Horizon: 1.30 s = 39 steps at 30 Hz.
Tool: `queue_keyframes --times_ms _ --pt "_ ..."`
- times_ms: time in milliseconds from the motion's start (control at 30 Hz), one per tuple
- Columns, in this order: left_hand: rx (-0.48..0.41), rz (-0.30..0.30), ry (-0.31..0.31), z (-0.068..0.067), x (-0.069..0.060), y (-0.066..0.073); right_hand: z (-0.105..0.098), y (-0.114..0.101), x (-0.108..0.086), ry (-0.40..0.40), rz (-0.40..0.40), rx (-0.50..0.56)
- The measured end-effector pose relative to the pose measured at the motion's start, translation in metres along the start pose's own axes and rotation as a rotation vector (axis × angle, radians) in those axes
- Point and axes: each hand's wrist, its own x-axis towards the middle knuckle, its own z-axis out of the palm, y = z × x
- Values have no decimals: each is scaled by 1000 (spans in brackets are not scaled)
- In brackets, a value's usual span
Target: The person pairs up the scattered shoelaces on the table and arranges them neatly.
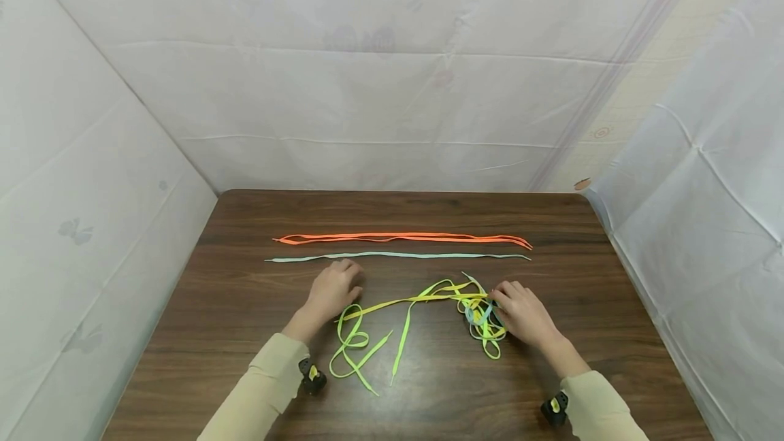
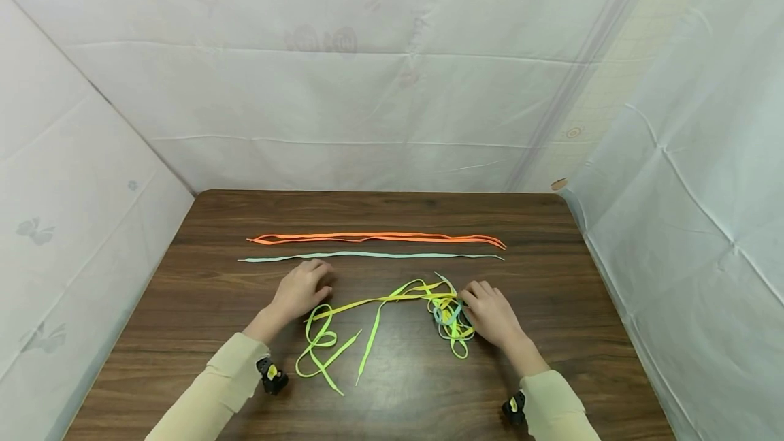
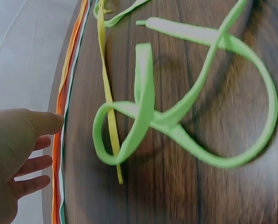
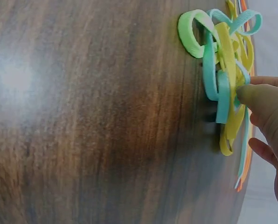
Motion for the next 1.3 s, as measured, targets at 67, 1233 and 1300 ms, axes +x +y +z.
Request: queue_keyframes --times_ms 67,1233,1300 --pt "3 18 -4 3 2 5 1 0 -1 -2 5 -5" --pt "-113 291 -76 43 34 121 -27 -11 11 145 163 105" --pt "-116 298 -77 46 36 128 -27 -11 11 149 158 109"
